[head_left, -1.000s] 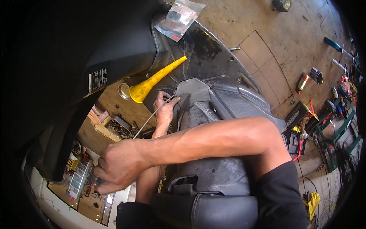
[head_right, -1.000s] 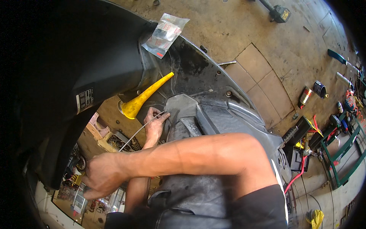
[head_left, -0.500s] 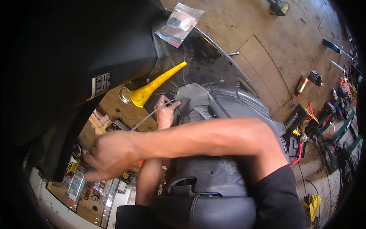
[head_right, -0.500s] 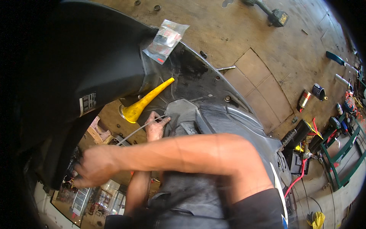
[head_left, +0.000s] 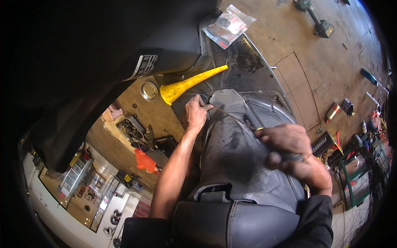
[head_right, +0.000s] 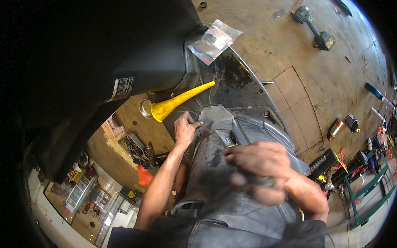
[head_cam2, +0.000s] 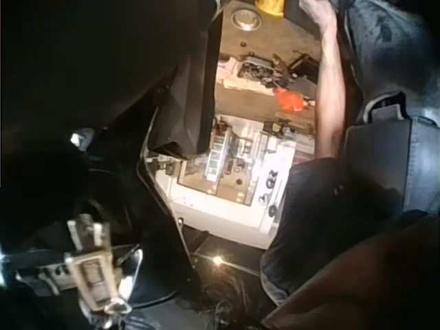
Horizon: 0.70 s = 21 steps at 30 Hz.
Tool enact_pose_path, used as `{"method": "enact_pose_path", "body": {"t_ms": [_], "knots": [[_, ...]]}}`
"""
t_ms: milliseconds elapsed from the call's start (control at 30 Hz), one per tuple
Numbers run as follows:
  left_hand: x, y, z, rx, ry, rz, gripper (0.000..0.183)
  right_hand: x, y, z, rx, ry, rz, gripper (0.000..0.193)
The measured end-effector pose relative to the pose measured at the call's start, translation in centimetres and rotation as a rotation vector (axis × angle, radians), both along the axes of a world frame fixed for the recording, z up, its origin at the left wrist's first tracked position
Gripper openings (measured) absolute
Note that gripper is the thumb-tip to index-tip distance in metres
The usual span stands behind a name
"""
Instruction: The person works on the body panels of a scooter using a screwdriver, prying at the plastic edges and maneuvering the tool around the seat and floorboard area.
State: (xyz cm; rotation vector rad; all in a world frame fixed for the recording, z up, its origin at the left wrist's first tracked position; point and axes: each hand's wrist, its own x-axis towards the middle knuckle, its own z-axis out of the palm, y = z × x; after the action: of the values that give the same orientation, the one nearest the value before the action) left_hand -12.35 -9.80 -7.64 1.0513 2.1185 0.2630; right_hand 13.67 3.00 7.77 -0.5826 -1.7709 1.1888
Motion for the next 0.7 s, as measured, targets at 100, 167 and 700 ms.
{"method": "enact_pose_path", "body": {"t_ms": [100,167,700], "knots": [[0.8,0.3,-0.3,0.045,-0.023,0.002,0.047,2.6,-1.5,-1.8,-0.003,0.034,-0.187,0.010],[0.6,0.2,-0.1,0.003,-0.002,0.016,0.047,3.7,-1.6,-1.4,-0.133,-0.074,-0.125,0.008],[0.3,0.2,-0.7,-0.020,0.013,0.018,0.050,4.2,5.5,-10.5,-0.659,0.015,-0.566,0.025]]}}
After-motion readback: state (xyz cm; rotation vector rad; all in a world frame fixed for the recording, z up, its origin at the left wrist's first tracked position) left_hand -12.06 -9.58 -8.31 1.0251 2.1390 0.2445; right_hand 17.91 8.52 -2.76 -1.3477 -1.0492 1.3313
